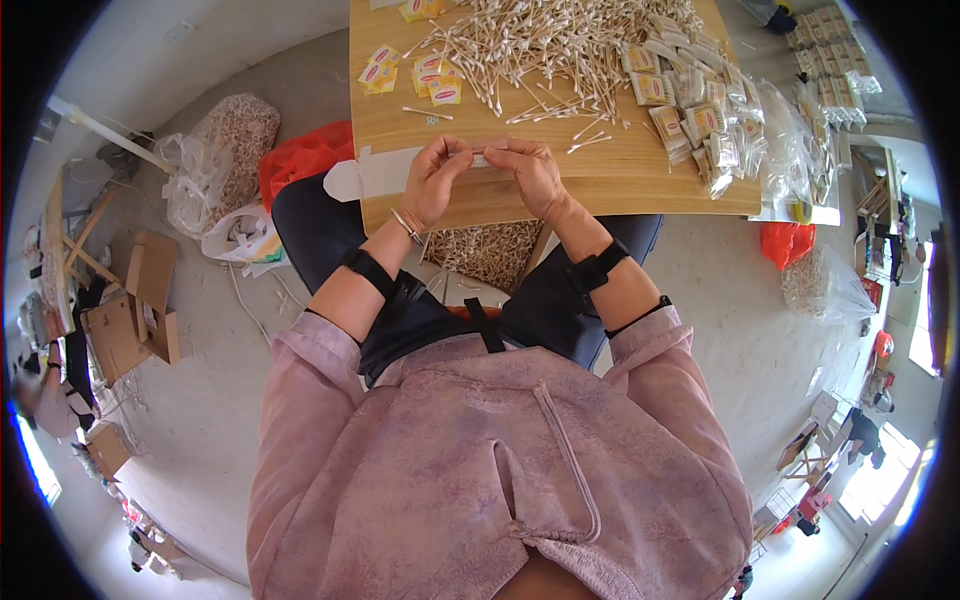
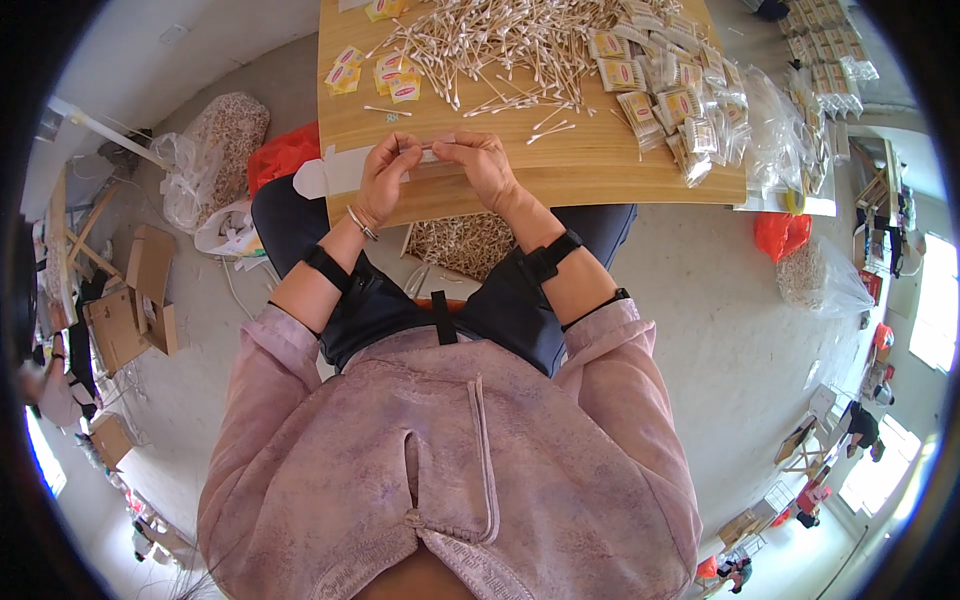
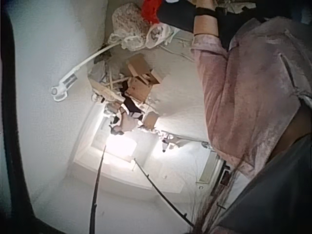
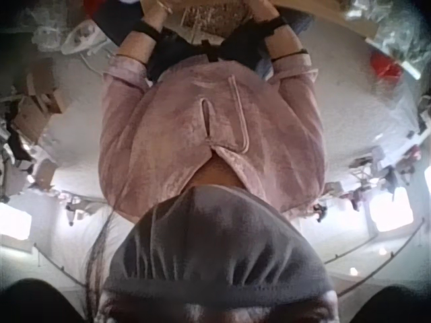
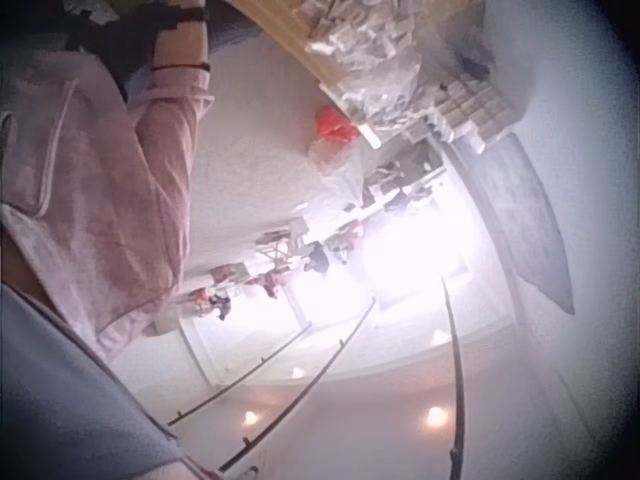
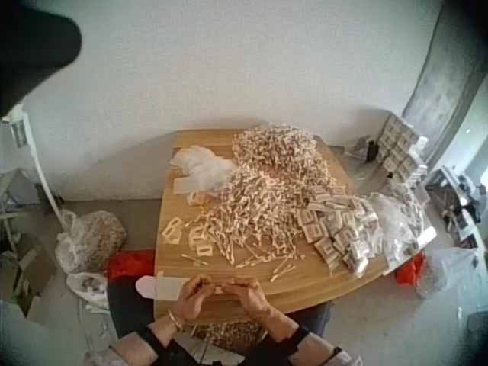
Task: Packaging and labeling bundles of cotton swabs into plastic bags.
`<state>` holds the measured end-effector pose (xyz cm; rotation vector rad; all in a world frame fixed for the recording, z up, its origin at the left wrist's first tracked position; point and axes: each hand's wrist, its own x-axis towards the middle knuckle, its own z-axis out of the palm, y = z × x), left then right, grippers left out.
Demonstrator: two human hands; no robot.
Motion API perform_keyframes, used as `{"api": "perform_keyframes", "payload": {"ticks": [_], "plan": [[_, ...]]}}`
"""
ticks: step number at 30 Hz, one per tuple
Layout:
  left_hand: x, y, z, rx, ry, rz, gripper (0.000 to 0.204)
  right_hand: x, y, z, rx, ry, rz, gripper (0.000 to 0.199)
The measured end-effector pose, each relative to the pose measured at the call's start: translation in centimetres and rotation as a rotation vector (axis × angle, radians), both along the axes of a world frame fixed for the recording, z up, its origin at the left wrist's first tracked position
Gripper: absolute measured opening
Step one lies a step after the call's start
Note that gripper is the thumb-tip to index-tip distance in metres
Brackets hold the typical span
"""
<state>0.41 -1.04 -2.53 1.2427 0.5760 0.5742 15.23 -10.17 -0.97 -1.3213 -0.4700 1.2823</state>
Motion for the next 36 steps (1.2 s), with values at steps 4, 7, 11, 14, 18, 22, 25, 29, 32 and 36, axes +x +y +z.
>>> {"api": "perform_keyframes", "payload": {"ticks": [4, 7, 11, 14, 18, 22, 25, 29, 32, 36], "plan": [[-0.2, 0.5, 0.0, -0.014, 0.022, -0.028, 0.011, 0.1, 0.3, -0.4, 0.073, 0.064, 0.001, 0.020], [-0.3, 0.9, -0.1, -0.023, 0.046, -0.054, 0.010, 0.4, 0.3, -0.8, 0.087, 0.091, 0.024, 0.020], [-0.5, 1.8, -0.8, -0.094, 0.045, -0.113, 0.008, 0.7, 0.4, -0.9, 0.090, 0.037, 0.072, 0.020], [-0.4, 1.8, -0.2, -0.101, 0.033, -0.129, 0.011, 0.6, 0.3, -0.7, 0.079, 0.030, 0.055, 0.021], [0.0, 1.7, 1.6, 0.164, 0.159, -0.061, 0.017, 1.2, -0.1, -0.4, 0.098, -0.312, 0.127, 0.021], [0.1, 1.4, 2.7, 0.780, 0.193, 0.032, 0.015, 0.9, -0.2, 0.7, 0.213, -0.602, 0.065, 0.018], [0.0, 1.0, 3.0, 1.182, 0.178, 0.154, 0.018, 1.6, -0.3, 0.7, 0.453, -1.070, 0.121, 0.027], [-0.6, 1.0, 3.4, 1.470, 0.258, 0.145, 0.018, 1.8, -0.5, 0.9, 0.574, -1.459, 0.132, 0.035], [-0.8, 0.8, 3.9, 1.615, 0.296, 0.152, 0.016, 1.8, -0.5, 1.0, 0.585, -1.524, 0.153, 0.037], [-0.6, 0.7, 4.0, 1.707, 0.395, 0.177, 0.018, 1.8, -0.2, 1.0, 0.564, -1.619, 0.133, 0.037]]}}
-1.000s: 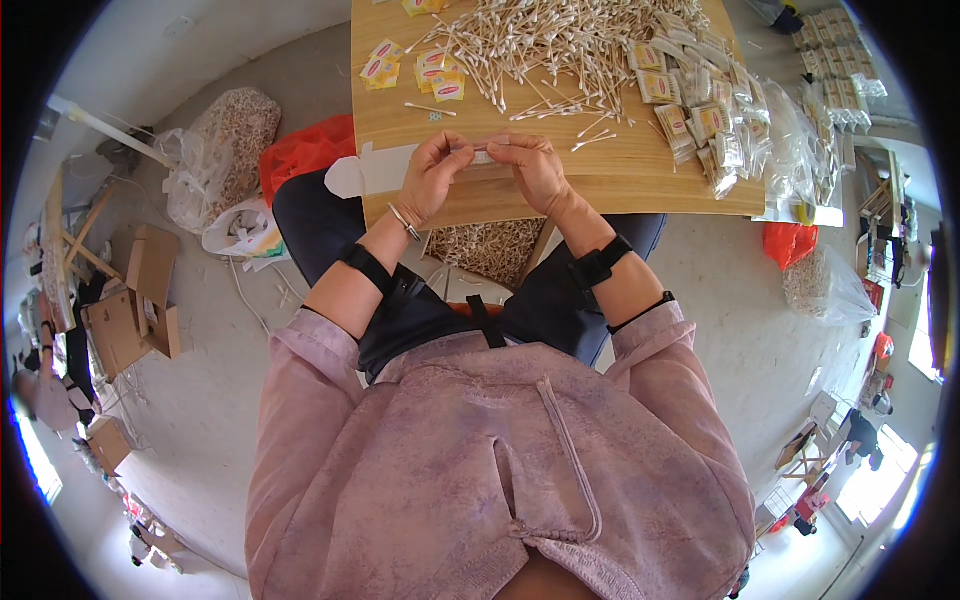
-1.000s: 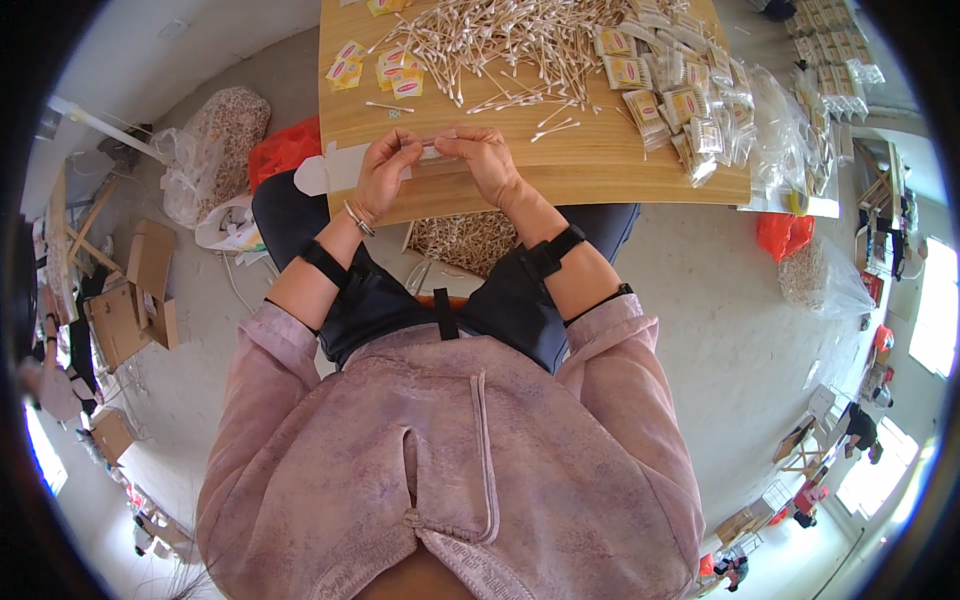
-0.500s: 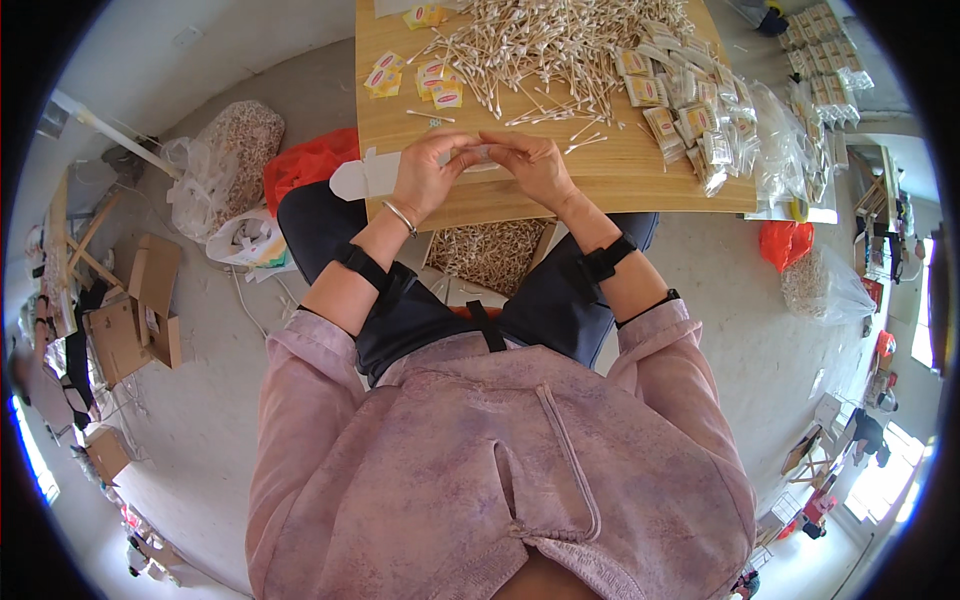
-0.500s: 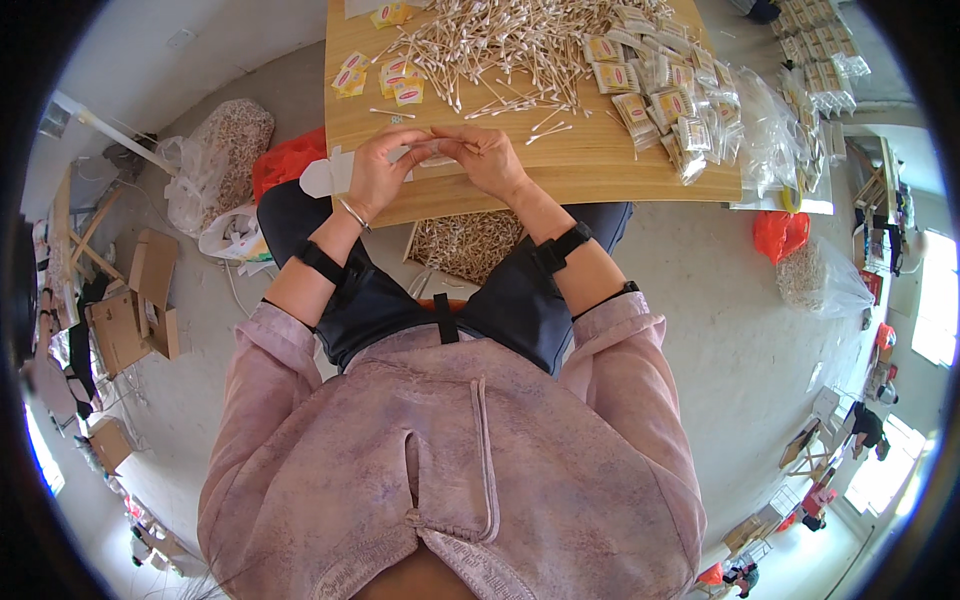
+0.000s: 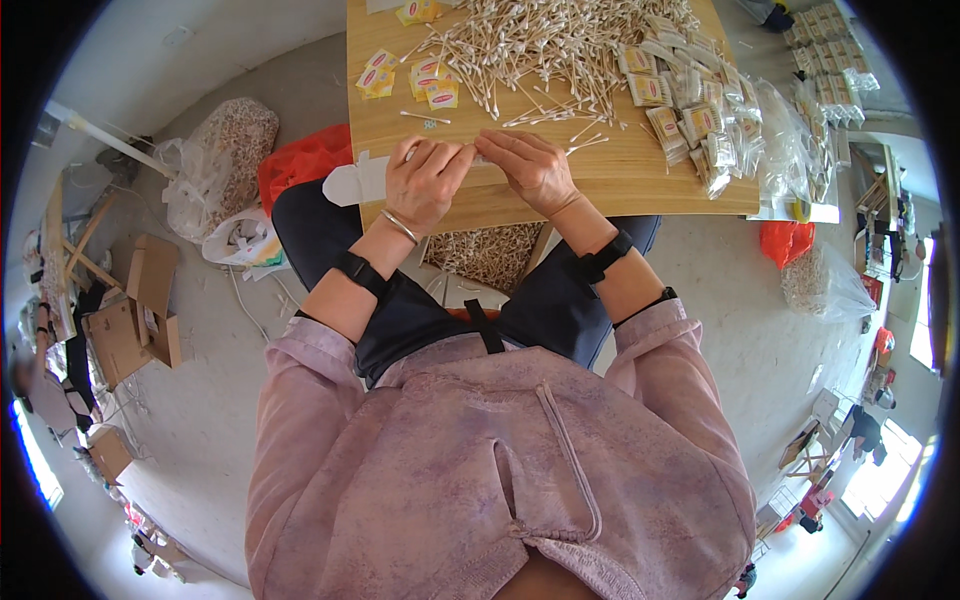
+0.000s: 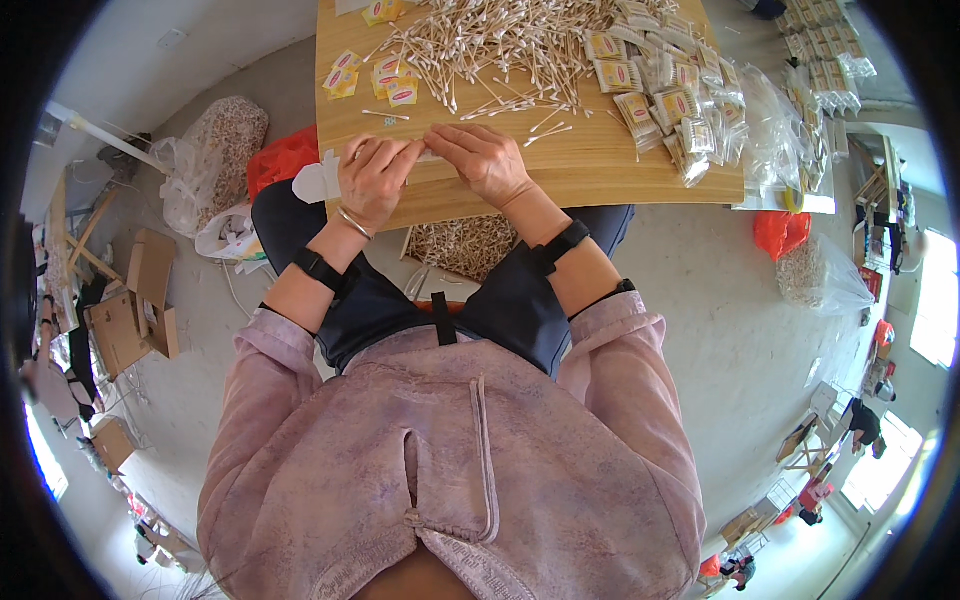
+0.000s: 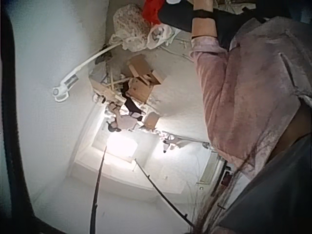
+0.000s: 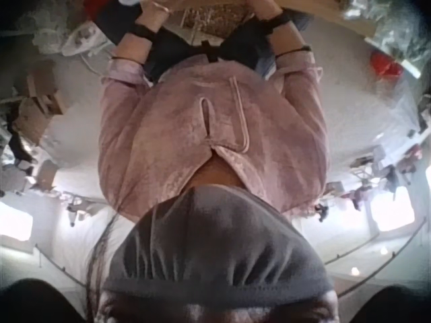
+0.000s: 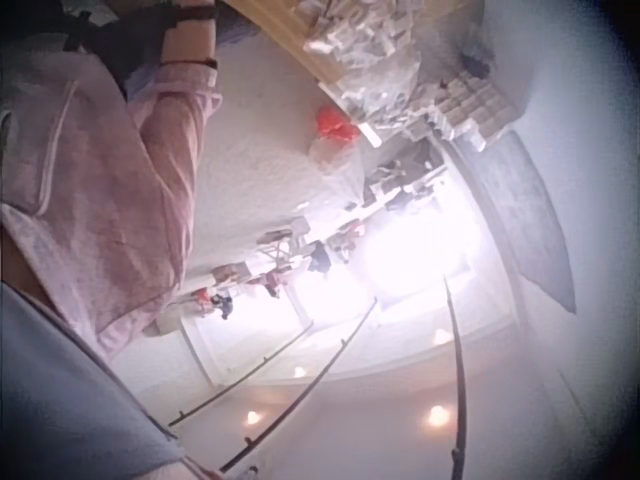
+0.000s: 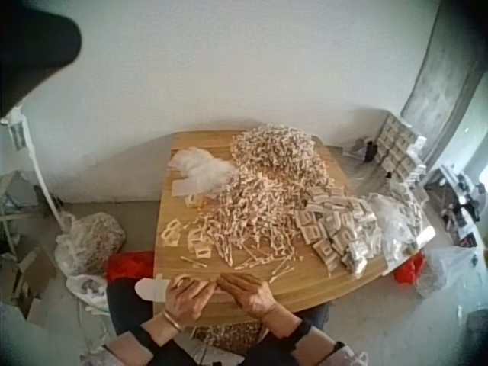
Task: Packaging and labeling bundles of cotton swabs into plastic bags.
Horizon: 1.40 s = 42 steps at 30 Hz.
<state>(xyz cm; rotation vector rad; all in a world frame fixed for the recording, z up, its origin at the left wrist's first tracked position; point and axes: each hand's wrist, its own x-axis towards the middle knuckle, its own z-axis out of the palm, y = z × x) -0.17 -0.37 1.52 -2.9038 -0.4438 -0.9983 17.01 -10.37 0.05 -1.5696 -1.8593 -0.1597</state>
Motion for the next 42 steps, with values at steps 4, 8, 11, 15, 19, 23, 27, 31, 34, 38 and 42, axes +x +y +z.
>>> {"api": "perform_keyframes", "payload": {"ticks": [4, 8, 11, 15, 19, 23, 27, 31, 34, 38, 42], "plan": [[-0.3, -0.1, -0.3, 0.034, -0.008, -0.016, 0.020, 0.0, 0.1, -0.5, 0.089, -0.148, -0.023, 0.036], [-0.6, -0.4, -0.2, 0.057, 0.020, 0.003, 0.021, -0.2, -0.3, -0.2, 0.122, -0.249, -0.035, 0.035], [-0.6, -0.7, -0.1, 0.097, 0.027, 0.019, 0.021, -0.3, -0.5, -0.2, 0.115, -0.255, -0.041, 0.034], [-0.6, -0.7, 0.0, 0.144, 0.054, 0.033, 0.021, -0.5, -0.6, -0.2, 0.091, -0.255, -0.066, 0.038], [-0.6, -0.5, 0.1, 0.161, 0.090, 0.010, 0.020, -0.5, -0.6, -0.5, 0.094, -0.216, -0.067, 0.038], [-0.3, -0.4, 0.4, 0.009, 0.061, 0.000, 0.018, -0.7, -0.4, -0.3, -0.002, 0.092, -0.054, 0.032], [-0.4, -0.6, 0.7, -0.225, 0.043, 0.017, 0.016, -1.4, -0.7, -0.4, -0.151, 0.624, -0.043, 0.019], [-0.3, -0.6, 0.1, -0.529, -0.026, -0.008, 0.016, -1.8, -1.1, -0.5, -0.261, 0.845, -0.116, 0.014], [-0.4, -0.4, -0.5, -0.756, 0.001, -0.013, 0.017, -1.8, -1.1, -0.3, -0.337, 0.864, -0.121, 0.013], [-0.1, -0.2, -2.0, -1.288, -0.124, -0.022, 0.019, -2.3, -1.1, -0.2, -0.309, 0.921, -0.135, 0.013], [0.4, -0.9, -2.4, -1.417, -0.186, -0.031, 0.020, -2.8, -1.4, -0.4, -0.307, 1.060, -0.158, 0.017]]}}
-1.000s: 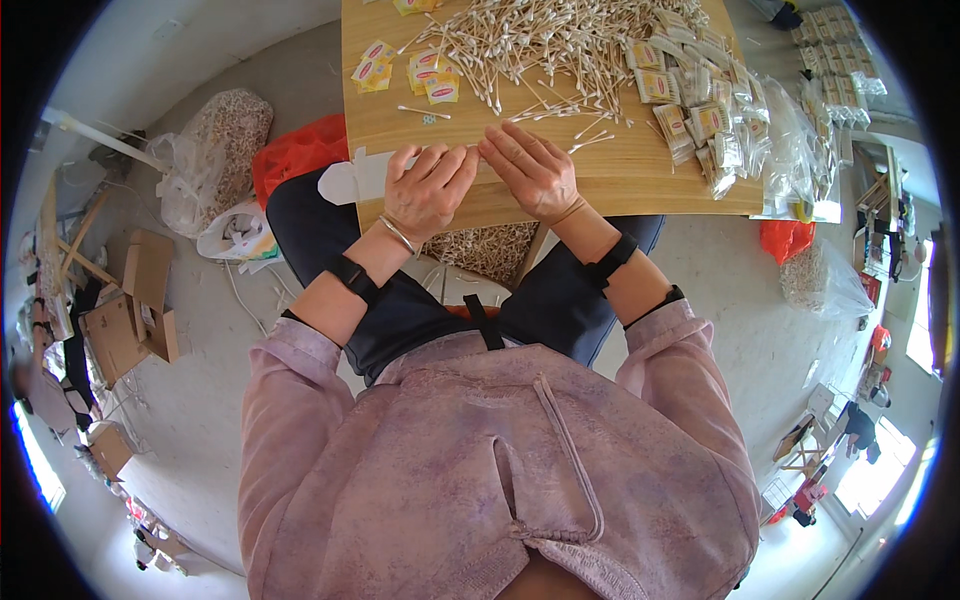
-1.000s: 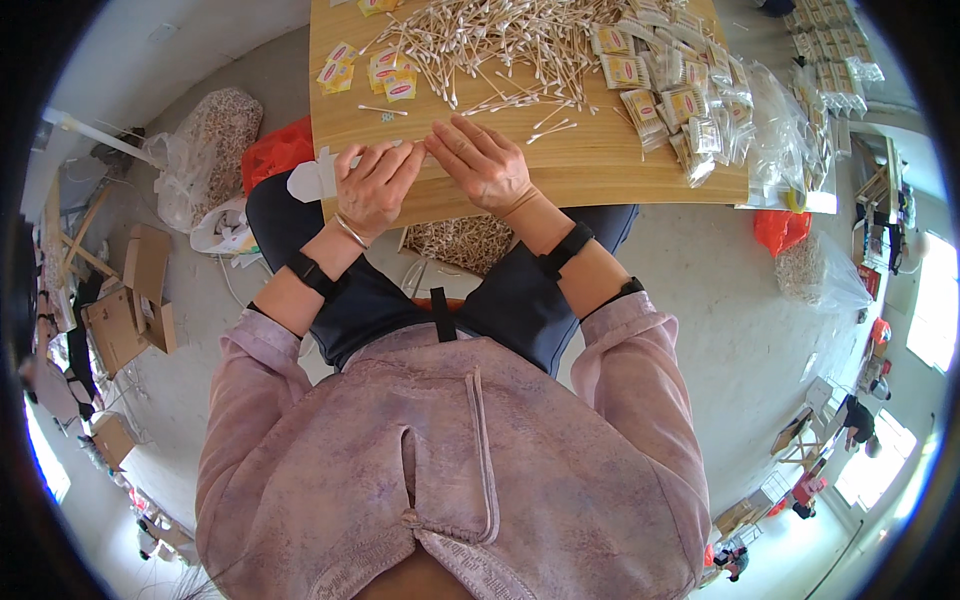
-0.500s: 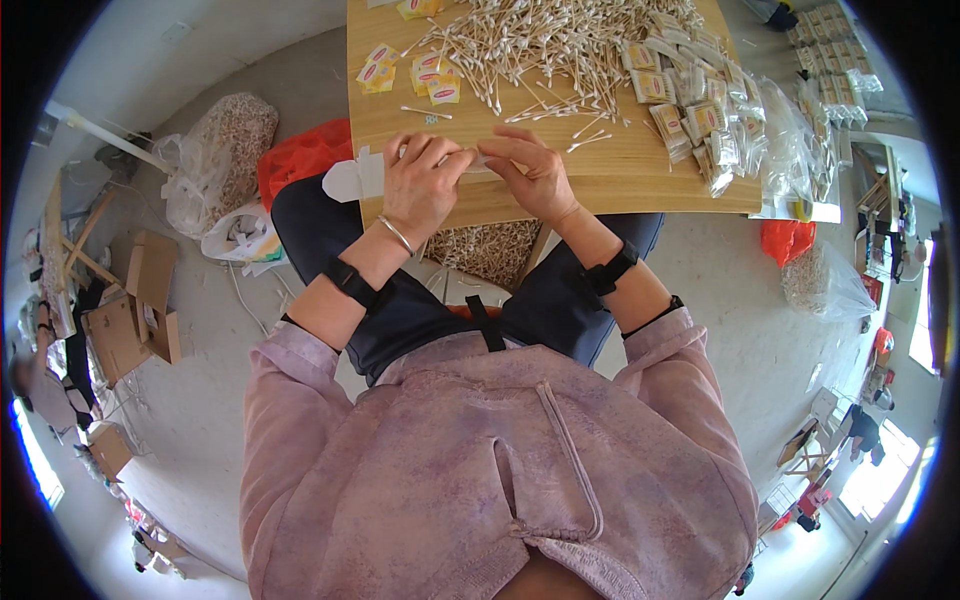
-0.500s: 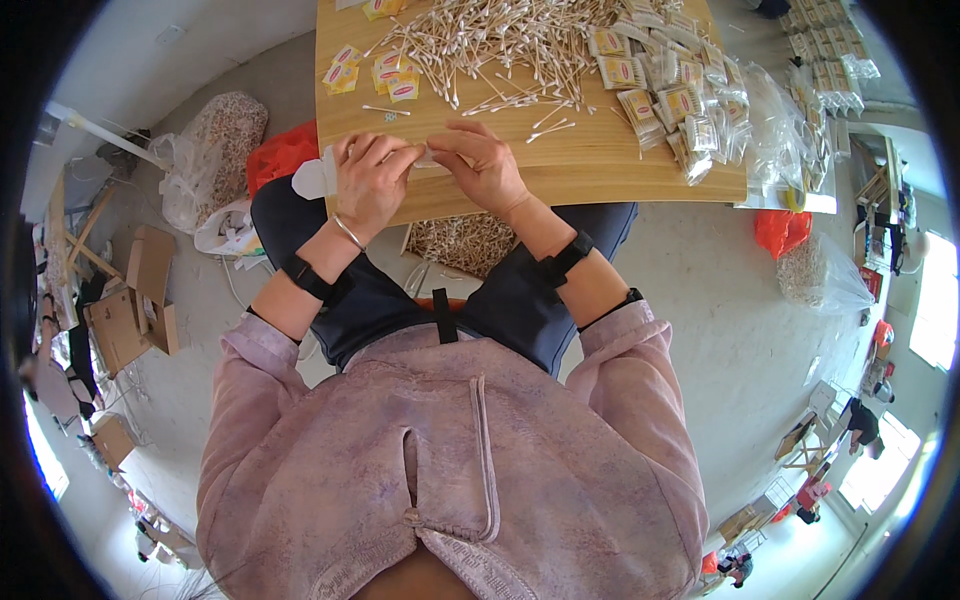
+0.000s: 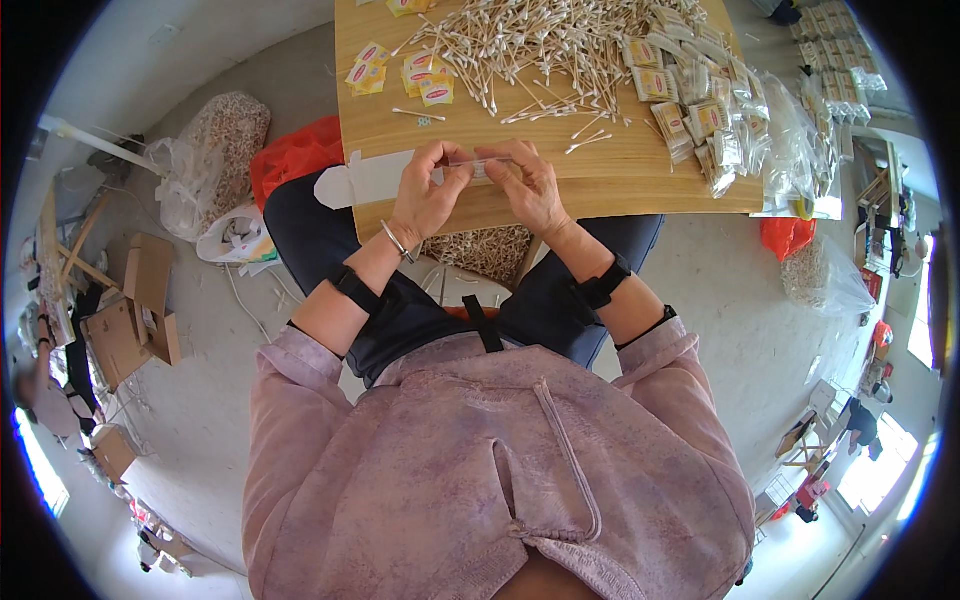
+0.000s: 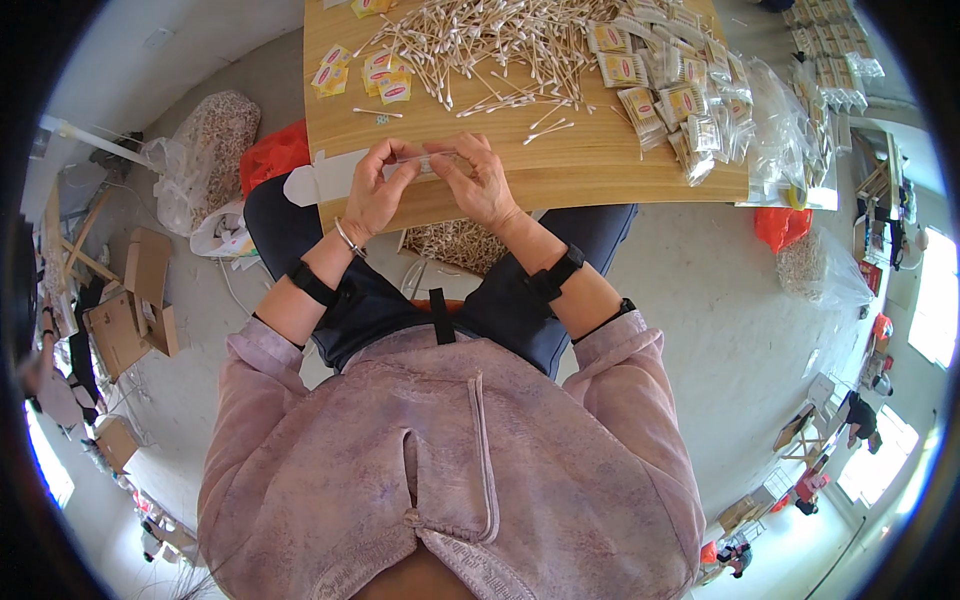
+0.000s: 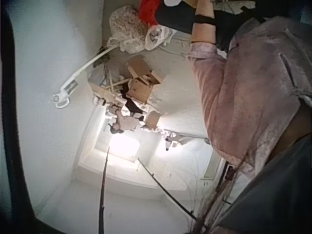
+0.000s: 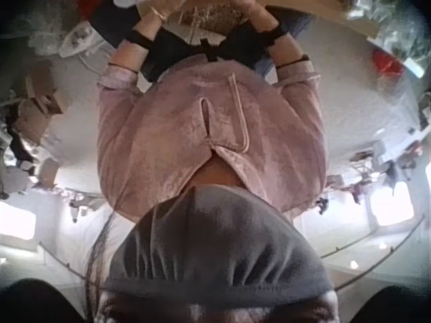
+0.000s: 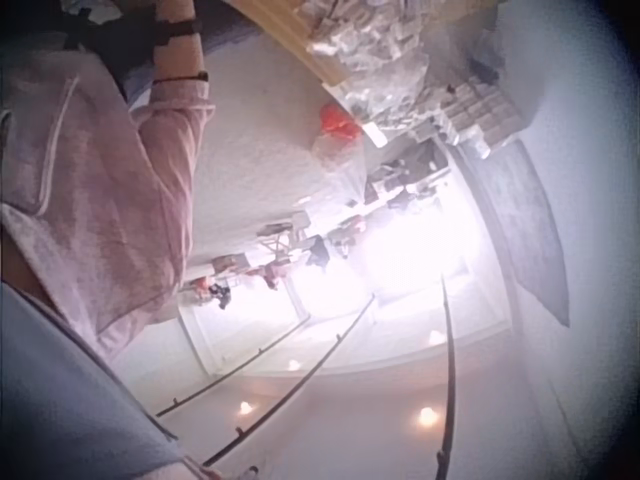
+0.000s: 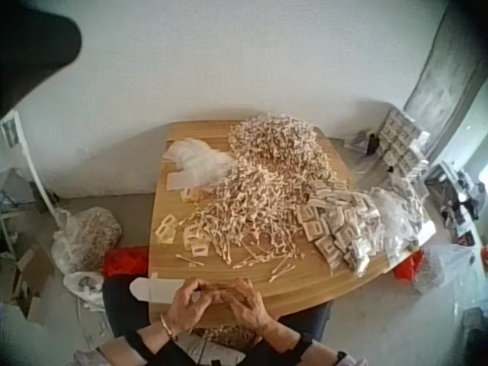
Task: Packaging and labeling bundles of cotton swabs into plastic bags.
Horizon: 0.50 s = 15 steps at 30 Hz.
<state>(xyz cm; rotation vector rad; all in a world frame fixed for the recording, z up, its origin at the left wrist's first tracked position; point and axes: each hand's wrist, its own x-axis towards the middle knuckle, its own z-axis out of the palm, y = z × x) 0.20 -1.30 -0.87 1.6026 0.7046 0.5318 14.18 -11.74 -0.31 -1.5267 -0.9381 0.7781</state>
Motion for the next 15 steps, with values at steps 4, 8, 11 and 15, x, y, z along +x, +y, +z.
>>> {"api": "perform_keyframes", "payload": {"ticks": [4, 8, 11, 15], "plan": [[0.0, -0.1, -0.8, 0.058, -0.046, -0.008, 0.017, 0.2, 0.4, -0.2, 0.046, -0.142, 0.036, 0.018], [-0.2, 0.1, -0.6, 0.167, -0.068, -0.044, 0.012, 0.5, 0.2, -0.6, 0.013, 0.047, 0.073, 0.014], [-0.1, 0.4, -0.3, 0.347, -0.138, -0.078, 0.010, 1.2, 0.1, -0.6, -0.041, 0.390, 0.119, 0.014], [-0.3, 0.2, -1.0, 0.261, -0.129, -0.069, 0.010, 1.6, 0.4, -0.2, -0.093, 0.562, 0.167, 0.015]]}}
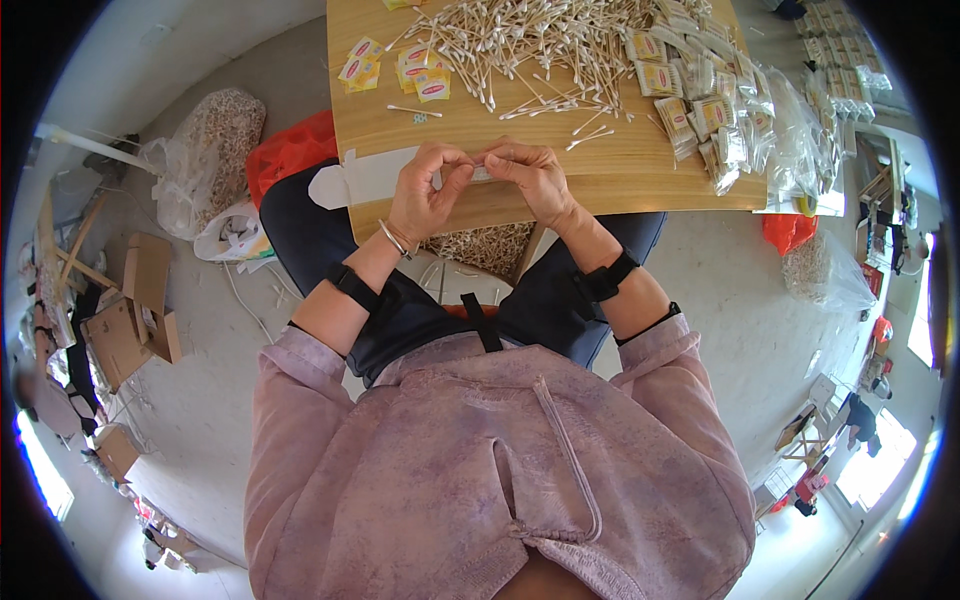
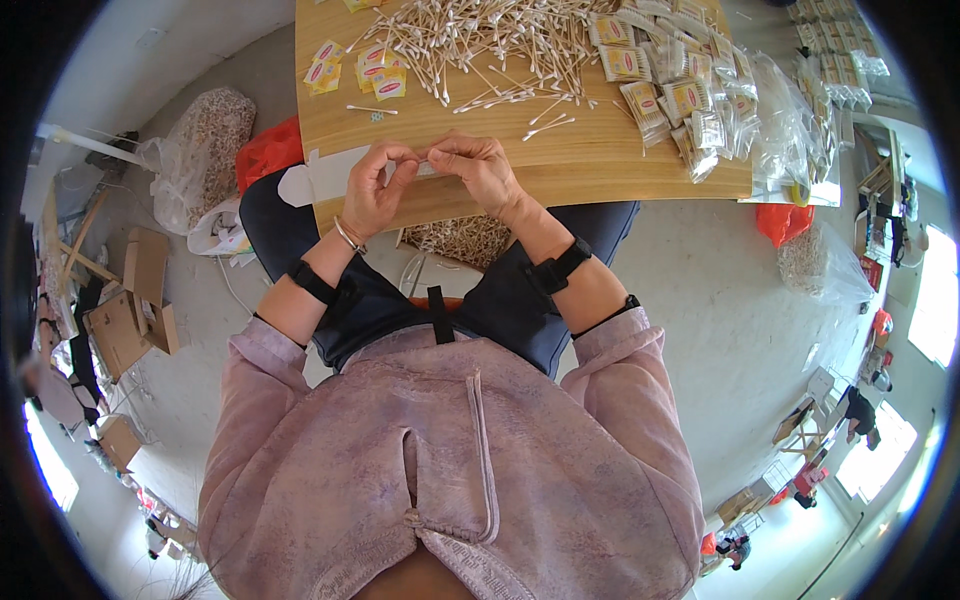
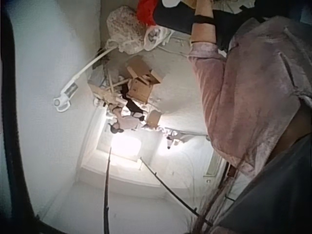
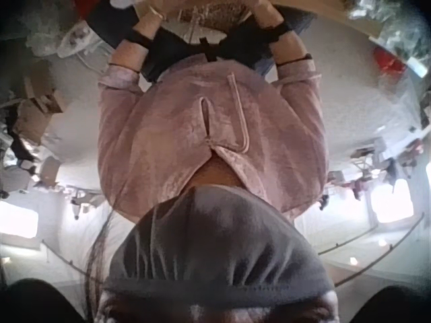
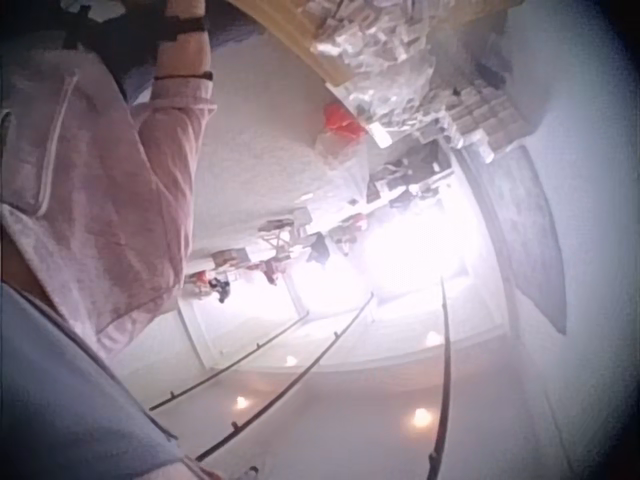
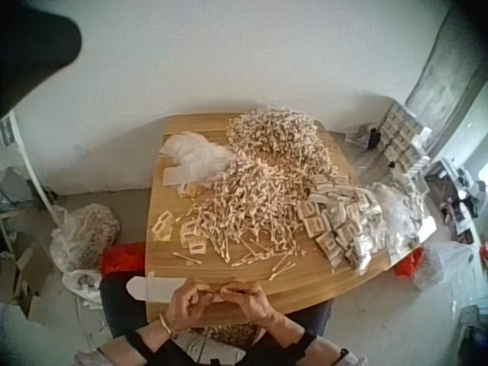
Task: Packaging and labeling bundles of cotton swabs into plastic bags.
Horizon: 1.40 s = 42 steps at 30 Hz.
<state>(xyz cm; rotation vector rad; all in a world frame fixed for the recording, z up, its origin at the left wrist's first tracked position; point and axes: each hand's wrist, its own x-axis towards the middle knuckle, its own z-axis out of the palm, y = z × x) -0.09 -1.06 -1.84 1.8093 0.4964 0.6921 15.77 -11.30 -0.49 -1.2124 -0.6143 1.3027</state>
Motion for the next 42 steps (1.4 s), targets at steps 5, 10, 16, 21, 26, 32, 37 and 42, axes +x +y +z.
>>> {"api": "perform_keyframes", "payload": {"ticks": [5, 10, 16, 21, 26, 32, 37, 42], "plan": [[0.0, -0.2, -0.7, -0.226, 0.031, 0.005, 0.010, 0.0, -0.1, 0.1, 0.010, -0.056, 0.015, 0.016], [0.3, -0.3, -0.5, -0.290, -0.046, -0.005, 0.010, -0.2, 0.0, -0.5, 0.069, -0.166, 0.018, 0.017], [0.4, 0.4, 1.2, -0.250, -0.009, 0.075, 0.011, -0.4, 0.4, 0.6, 0.129, -0.269, -0.067, 0.016], [0.5, 1.1, 1.6, 0.491, -0.024, 0.101, 0.019, -0.2, 0.7, -0.1, 0.272, -0.810, -0.118, 0.019], [-0.5, 1.5, 2.3, 0.895, 0.048, 0.100, 0.021, 1.5, 0.4, 0.3, 0.471, -1.290, -0.017, 0.030], [-1.2, 0.5, 3.0, 1.089, 0.115, 0.101, 0.023, 1.4, 0.1, 0.5, 0.640, -1.686, -0.006, 0.036], [-1.1, 0.1, 2.7, 1.150, 0.130, 0.088, 0.024, 0.7, 0.0, -0.2, 0.607, -1.734, -0.103, 0.038], [-1.5, -0.4, 2.9, 1.157, 0.159, 0.063, 0.023, 0.3, -0.9, 0.2, 0.606, -1.772, -0.087, 0.034]]}}
